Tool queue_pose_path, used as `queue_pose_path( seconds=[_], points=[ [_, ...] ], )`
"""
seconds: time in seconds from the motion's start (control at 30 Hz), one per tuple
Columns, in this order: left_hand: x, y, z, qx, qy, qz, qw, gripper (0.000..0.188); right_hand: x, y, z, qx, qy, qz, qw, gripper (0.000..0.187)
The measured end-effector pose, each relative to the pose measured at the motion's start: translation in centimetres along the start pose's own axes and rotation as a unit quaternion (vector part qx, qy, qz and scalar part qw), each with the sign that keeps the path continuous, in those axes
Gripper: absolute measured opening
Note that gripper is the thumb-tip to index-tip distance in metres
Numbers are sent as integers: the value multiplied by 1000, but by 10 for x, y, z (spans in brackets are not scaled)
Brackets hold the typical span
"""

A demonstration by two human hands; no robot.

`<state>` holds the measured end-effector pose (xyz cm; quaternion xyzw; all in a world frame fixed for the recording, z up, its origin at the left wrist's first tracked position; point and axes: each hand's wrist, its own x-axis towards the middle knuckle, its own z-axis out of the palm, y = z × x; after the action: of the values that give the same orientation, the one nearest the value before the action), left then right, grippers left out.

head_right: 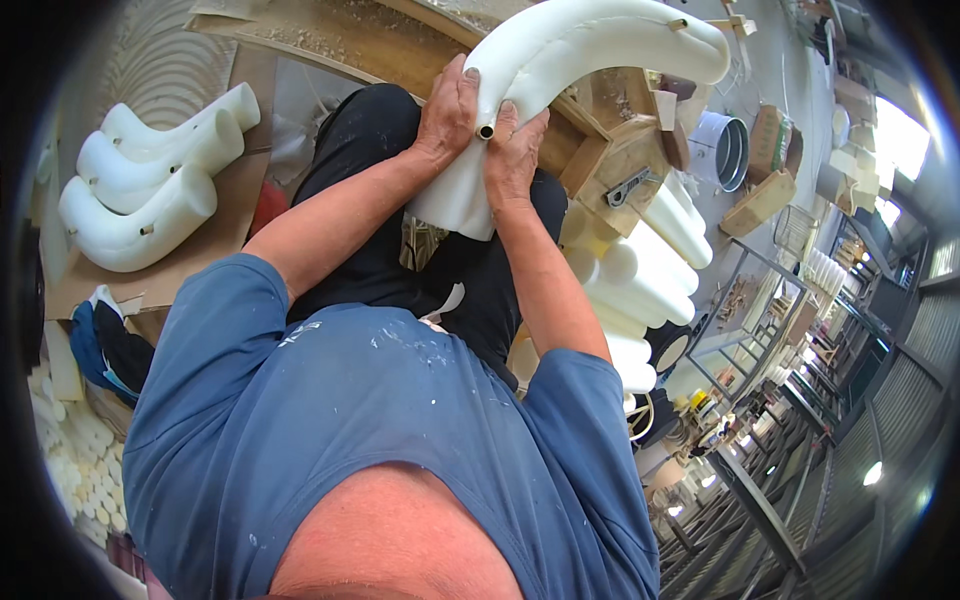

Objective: The recorder trims, shapes, and assembles curved foam components using a wooden jig, a knife, a mallet, and a spray adhesive gun.

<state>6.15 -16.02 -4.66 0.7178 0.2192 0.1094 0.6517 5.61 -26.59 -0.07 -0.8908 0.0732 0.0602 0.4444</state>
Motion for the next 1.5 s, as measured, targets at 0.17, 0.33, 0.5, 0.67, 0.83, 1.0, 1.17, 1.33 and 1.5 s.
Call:
queue_pose_path(
  seconds=[0.17,0.33,0.5,0.67,0.83,1.0,1.17,1.33,1.5],
  points=[
    [8,9,-27,-125,-103,-56,985,69,-1,-22,-18,46,-12,52,998,66],
    [-37,41,-59,54,-103,92,989,68,8,-45,-14,57,19,136,989,64],
    [-38,43,-66,121,-120,80,982,62,-6,-2,-37,154,-79,37,984,85],
    [-40,27,-59,158,-53,124,978,58,-33,-13,-14,-39,-41,-31,998,79],
    [-45,16,-42,239,0,195,951,55,-32,-7,6,-78,54,-93,991,67],
    [-45,14,-32,256,44,225,939,52,-29,-6,13,-91,88,-128,984,65],
    [-42,13,-32,216,25,200,955,53,-22,-1,9,-63,78,-102,990,65],
    [-34,22,-68,56,-126,118,983,58,-29,-15,-36,132,-74,-37,988,60],
    [-74,20,-74,135,-46,213,967,58,-60,-4,-25,124,-3,-45,991,59]
  ],
)
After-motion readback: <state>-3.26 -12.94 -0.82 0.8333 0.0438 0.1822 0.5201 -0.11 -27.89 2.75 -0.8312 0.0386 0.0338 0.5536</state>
